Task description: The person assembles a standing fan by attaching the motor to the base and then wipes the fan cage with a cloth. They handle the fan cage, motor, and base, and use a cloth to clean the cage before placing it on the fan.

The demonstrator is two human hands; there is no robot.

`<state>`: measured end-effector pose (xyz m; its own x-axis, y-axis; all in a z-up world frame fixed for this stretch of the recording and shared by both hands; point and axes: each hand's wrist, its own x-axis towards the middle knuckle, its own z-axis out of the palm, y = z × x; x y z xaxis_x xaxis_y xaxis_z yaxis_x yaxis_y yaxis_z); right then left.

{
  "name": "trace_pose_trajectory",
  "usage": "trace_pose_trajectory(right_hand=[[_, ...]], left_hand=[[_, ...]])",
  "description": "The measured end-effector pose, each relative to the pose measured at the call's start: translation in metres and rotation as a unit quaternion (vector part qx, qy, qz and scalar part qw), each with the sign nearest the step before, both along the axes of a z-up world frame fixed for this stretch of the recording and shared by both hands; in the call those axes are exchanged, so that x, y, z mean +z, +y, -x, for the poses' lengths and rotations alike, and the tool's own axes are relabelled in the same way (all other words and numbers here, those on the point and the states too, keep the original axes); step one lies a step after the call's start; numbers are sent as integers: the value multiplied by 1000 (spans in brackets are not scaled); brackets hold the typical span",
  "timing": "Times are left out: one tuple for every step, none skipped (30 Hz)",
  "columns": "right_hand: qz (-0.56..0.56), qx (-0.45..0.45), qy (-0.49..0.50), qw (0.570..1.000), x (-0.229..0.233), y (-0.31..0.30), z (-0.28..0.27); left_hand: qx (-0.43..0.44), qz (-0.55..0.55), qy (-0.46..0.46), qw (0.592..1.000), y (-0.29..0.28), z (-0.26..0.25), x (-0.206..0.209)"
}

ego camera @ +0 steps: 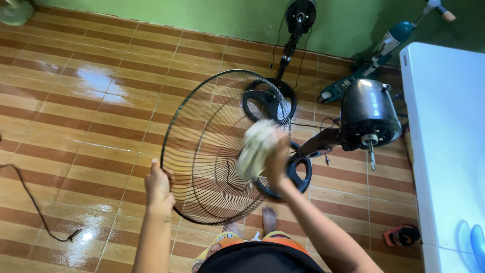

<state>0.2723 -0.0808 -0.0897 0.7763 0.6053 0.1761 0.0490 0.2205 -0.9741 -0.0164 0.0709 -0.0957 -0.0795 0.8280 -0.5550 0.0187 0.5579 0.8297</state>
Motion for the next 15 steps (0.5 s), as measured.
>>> trace_pose_trajectory(right_hand=[[57,-161,-346,923,2,6,-31],[127,-145,-345,918,5,10,-55],[199,-131,-343,909,5,9,-73],[205,-121,-375,896,6,6,-85],[210,-112,-409,881,9,6,-97],[215,-103,-442,865,13,7,-101],[201,-75,-343,915,17,9,-95],[184,-45,-240,952,22,13,-82],[167,-13,-133,977,28,17,-69],[134,4,-132,982,34,24,-52],[102,21,-130,986,39,28,-29],[123,34,-173,977,45,29,-8],[142,47,-216,965,49,29,12],[134,78,-313,937,50,24,31],[127,111,-407,898,48,17,45]], left_hand=[[-2,11,9,1000,1,11,-4],[-9,30,-29,999,3,21,-8],[-18,50,-68,996,5,26,-14],[-27,69,-107,992,4,31,-19],[-32,94,-136,986,3,32,-24],[-38,119,-165,978,2,32,-29],[-42,143,-194,970,0,34,-32],[-43,155,-202,966,-2,34,-36],[-47,168,-210,962,-6,28,-42],[-50,180,-218,958,-8,23,-46],[-51,177,-252,950,-10,18,-50],[-52,174,-286,941,-13,13,-53],[-54,168,-320,931,-12,9,-55],[-29,170,-285,943,-11,6,-57],[-4,173,-249,953,-11,4,-58]])
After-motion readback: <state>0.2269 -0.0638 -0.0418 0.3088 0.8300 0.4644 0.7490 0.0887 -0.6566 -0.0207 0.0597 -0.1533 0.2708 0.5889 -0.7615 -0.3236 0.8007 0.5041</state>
